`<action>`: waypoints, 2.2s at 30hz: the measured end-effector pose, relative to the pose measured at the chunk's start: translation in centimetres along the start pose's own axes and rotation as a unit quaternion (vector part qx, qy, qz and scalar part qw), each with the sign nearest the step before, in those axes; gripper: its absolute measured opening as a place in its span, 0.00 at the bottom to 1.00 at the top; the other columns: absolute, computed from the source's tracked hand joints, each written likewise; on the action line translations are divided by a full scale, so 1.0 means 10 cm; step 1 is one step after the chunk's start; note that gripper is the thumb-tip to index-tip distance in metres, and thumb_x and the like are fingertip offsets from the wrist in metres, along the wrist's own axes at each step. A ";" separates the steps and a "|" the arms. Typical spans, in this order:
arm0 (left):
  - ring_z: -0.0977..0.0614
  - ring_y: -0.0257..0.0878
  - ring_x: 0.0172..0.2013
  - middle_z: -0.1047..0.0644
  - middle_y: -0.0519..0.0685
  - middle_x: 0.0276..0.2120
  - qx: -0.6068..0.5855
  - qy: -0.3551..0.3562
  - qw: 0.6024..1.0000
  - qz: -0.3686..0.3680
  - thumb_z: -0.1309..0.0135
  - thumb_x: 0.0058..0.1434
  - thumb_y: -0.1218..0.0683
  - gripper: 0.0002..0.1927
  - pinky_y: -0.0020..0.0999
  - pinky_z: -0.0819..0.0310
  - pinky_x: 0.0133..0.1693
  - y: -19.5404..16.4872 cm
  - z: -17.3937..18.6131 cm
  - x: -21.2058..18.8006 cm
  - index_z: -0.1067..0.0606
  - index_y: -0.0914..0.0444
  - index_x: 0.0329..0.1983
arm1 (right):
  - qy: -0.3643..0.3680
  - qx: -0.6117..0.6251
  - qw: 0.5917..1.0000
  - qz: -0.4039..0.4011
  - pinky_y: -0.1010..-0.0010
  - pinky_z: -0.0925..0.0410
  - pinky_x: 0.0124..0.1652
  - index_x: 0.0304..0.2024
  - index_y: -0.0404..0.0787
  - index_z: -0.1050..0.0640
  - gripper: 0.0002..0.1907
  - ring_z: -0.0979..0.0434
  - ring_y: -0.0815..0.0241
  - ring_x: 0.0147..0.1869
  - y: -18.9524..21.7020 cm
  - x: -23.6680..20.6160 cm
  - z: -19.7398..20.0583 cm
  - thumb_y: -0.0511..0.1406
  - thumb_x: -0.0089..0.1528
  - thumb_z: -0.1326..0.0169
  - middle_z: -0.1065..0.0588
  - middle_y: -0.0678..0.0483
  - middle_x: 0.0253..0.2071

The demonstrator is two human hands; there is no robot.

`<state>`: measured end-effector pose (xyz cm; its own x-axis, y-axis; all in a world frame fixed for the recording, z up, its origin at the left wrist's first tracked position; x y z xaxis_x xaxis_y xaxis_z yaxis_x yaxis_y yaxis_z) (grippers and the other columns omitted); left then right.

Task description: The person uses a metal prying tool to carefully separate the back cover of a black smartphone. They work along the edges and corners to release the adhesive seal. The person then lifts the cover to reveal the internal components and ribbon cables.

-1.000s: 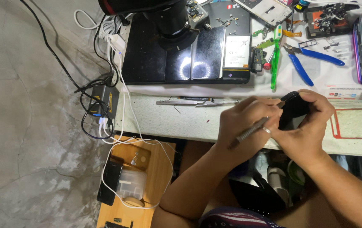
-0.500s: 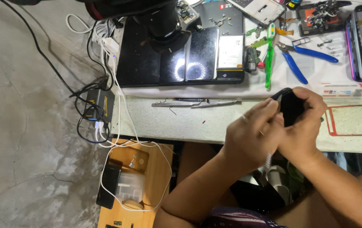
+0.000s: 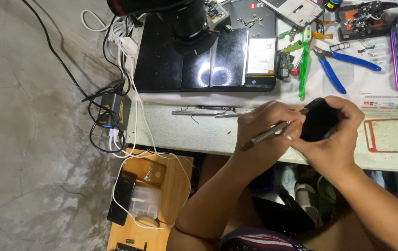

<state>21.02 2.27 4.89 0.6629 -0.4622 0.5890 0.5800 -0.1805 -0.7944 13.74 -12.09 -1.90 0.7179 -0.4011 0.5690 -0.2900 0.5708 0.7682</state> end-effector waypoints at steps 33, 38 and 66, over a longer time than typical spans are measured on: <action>0.16 0.43 0.51 0.21 0.58 0.49 -0.161 -0.124 0.979 0.025 0.43 0.65 0.71 0.11 0.33 0.19 0.56 1.33 0.69 -0.41 0.29 0.66 0.44 | 0.109 -0.366 0.904 0.194 0.44 0.49 0.67 0.56 0.45 0.31 0.28 0.29 0.52 0.67 -0.11 0.20 -0.93 0.36 0.58 0.31 0.25 0.54 0.65; 0.16 0.42 0.49 0.21 0.57 0.48 -0.212 -0.095 0.971 0.058 0.43 0.65 0.72 0.11 0.30 0.20 0.52 1.48 0.67 -0.38 0.29 0.66 0.43 | 0.104 -0.381 0.895 0.209 0.43 0.49 0.68 0.56 0.45 0.31 0.26 0.29 0.52 0.68 -0.16 0.21 -1.00 0.35 0.61 0.30 0.25 0.54 0.67; 0.15 0.44 0.50 0.18 0.59 0.46 -0.333 -0.103 0.926 0.143 0.43 0.70 0.65 0.21 0.33 0.20 0.54 1.88 0.59 -0.45 0.39 0.62 0.58 | 0.104 -0.364 0.911 0.163 0.33 0.66 0.73 0.59 0.50 0.34 0.31 0.40 0.45 0.78 -0.57 0.13 -0.81 0.50 0.63 0.32 0.31 0.49 0.70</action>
<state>31.72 6.05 -11.83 0.8604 -0.4110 0.3012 -0.0088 -0.6030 -0.7977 21.43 -10.06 -7.94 0.7948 -0.0233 0.6065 -0.0673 0.9897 0.1262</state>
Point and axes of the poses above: each hand's wrist, its own x-axis towards the middle knuckle, its own z-axis out of the back of the hand, y = z × x, the point moved 8 cm from there along x, towards the middle knuckle
